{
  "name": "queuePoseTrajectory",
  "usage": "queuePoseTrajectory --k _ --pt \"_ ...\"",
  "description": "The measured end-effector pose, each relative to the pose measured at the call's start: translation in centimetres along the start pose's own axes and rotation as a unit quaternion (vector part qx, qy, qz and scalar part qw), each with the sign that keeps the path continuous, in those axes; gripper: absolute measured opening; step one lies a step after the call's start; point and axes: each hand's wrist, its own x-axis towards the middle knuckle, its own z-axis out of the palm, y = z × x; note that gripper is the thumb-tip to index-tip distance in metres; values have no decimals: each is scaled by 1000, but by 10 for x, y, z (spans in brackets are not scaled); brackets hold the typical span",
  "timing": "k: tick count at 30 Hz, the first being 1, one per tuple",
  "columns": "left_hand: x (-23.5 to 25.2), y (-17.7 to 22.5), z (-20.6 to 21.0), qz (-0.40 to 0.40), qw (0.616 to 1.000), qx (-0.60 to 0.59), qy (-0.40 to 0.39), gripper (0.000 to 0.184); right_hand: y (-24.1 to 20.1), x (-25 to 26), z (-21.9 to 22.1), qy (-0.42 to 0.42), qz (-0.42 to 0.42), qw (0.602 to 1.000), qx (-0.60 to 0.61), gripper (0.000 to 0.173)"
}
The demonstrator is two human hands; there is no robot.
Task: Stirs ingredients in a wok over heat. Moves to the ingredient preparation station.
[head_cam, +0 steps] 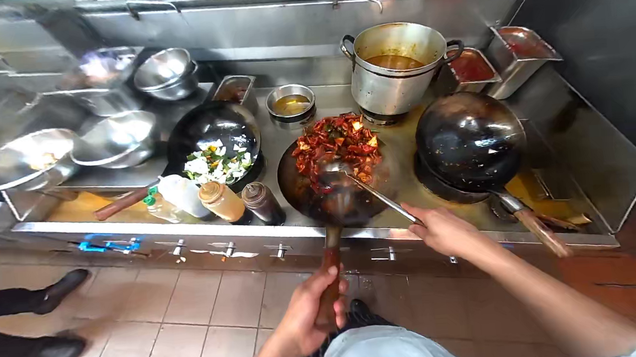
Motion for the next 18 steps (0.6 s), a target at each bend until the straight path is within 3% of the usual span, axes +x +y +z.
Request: queuePoseTrajectory --k 5,9,12,15,18 --pt "59 51 15 12 999 -20 30 32 27 -30 -19 -11 9 999 34 51" --pt "97 34 -9 59 997 30 30 28 30 21 6 60 56 988 128 50" --pt "71 0 -33 89 976 197 -17 39 25 83 43 96 99 944 300 48" --pt "13 -44 -70 65 920 385 -35 43 15 115 68 88 102 887 441 45" --pt "-33 -89 -135 63 889 450 56 37 20 112 74 122 51 932 337 50"
